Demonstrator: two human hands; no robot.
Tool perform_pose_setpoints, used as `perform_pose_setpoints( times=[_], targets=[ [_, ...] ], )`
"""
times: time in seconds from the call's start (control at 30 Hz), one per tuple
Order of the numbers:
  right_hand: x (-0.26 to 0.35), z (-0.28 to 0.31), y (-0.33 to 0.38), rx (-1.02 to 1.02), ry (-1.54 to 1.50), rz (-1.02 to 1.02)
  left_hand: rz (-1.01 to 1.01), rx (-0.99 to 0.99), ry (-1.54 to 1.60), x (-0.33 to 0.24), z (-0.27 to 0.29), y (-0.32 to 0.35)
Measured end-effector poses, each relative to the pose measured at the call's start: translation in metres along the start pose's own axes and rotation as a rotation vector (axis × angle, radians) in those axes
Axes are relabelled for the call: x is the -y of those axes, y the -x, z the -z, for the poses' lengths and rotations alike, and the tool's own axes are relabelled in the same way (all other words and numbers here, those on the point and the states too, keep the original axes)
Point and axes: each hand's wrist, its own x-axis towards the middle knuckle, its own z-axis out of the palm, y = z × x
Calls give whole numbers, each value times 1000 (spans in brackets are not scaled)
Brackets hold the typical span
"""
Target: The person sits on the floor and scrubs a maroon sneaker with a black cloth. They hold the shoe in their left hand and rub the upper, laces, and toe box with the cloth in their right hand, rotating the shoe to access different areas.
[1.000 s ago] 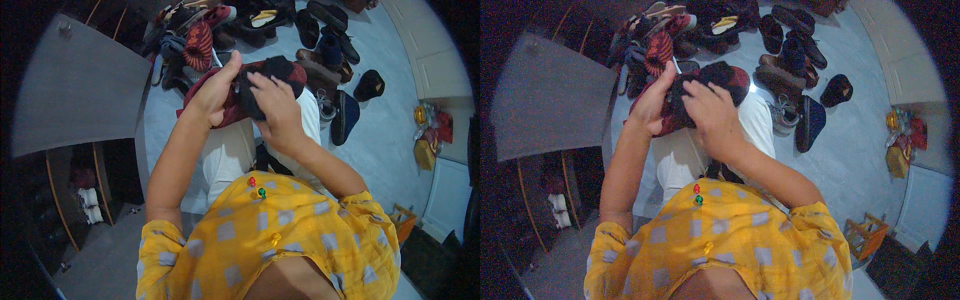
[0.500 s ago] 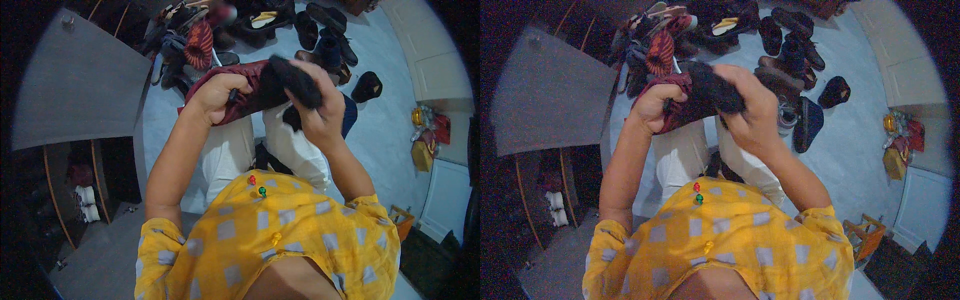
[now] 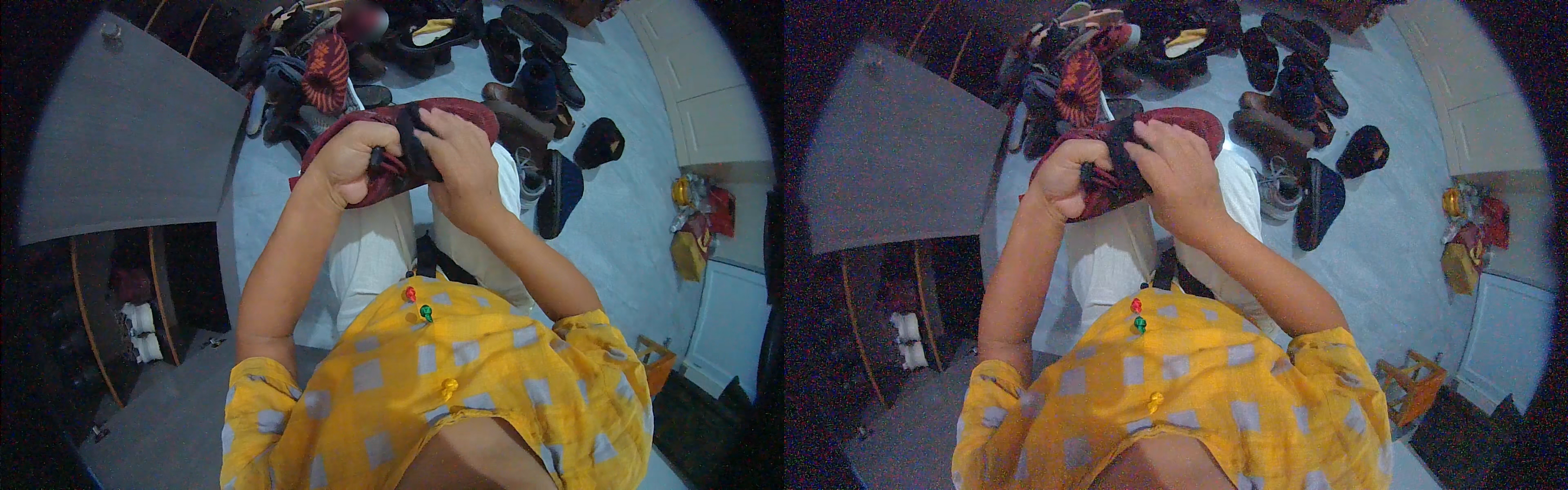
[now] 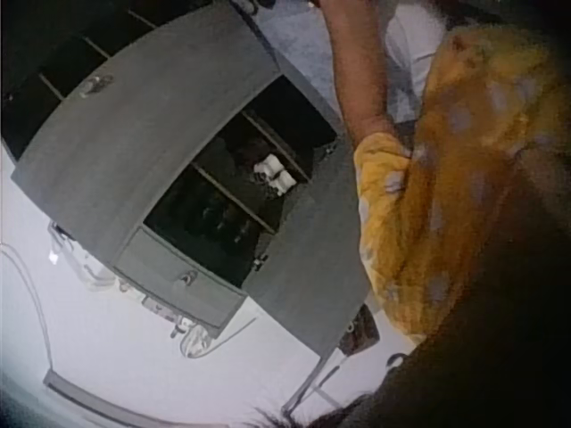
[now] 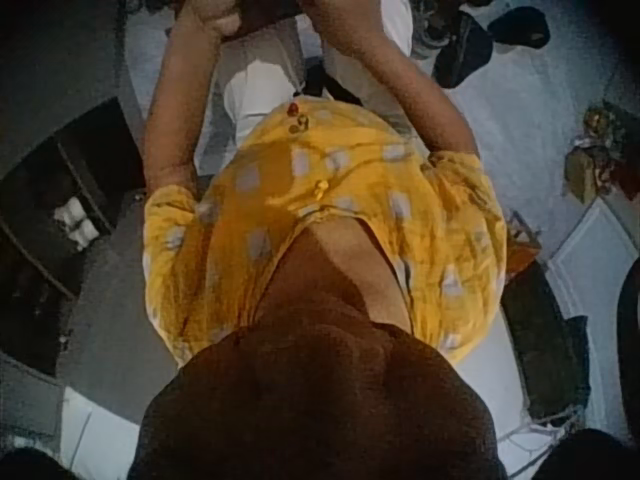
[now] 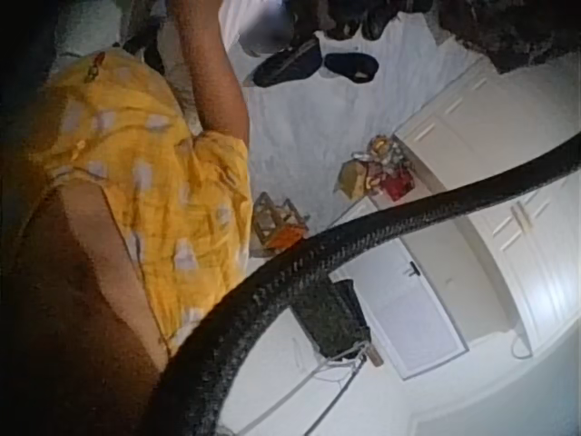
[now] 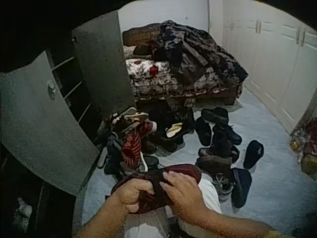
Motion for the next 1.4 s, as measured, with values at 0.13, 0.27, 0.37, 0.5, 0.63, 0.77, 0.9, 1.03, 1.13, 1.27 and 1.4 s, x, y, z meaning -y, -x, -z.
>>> perform_pose_setpoints(
  times=[0.13, 0.27, 0.37, 0.5, 0.63, 0.77, 0.9, 1.03, 1.13, 1.27, 1.4],
  targets=[
    [-7, 16, 22, 64, -57, 81, 28, 26, 27, 3, 5, -7],
    [-16, 40, 23, 54, -113, -6, 32, 45, 61, -5, -8, -2],
    [-19, 61, 6, -128, -135, -142, 5, 10, 56, -6, -13, 1],
    [-24, 55, -9, -136, -17, -121, 8, -17, 68, -2, -6, -1],
    [-14, 25, 4, 104, 194, -32, 39, 40, 82, -1, -6, 0],
    [-36, 27, -8, 93, 158, 41, 42, 53, 75, -2, -12, 2],
    [-57, 13, -26, 69, 65, -9, 8, 93, -49, -10, -17, 10],
    [-74, 5, -49, 247, -19, -317, 37, -6, 38, -8, -20, 7],
    [-67, 0, -46, 177, 14, -277, 21, 15, 40, -9, -16, 7],
    [-54, 5, -27, -16, 22, -103, 43, 25, 77, -2, -3, 3],
    [-41, 15, -12, -31, 32, -31, 47, 27, 94, -11, -28, 9]
  ],
)
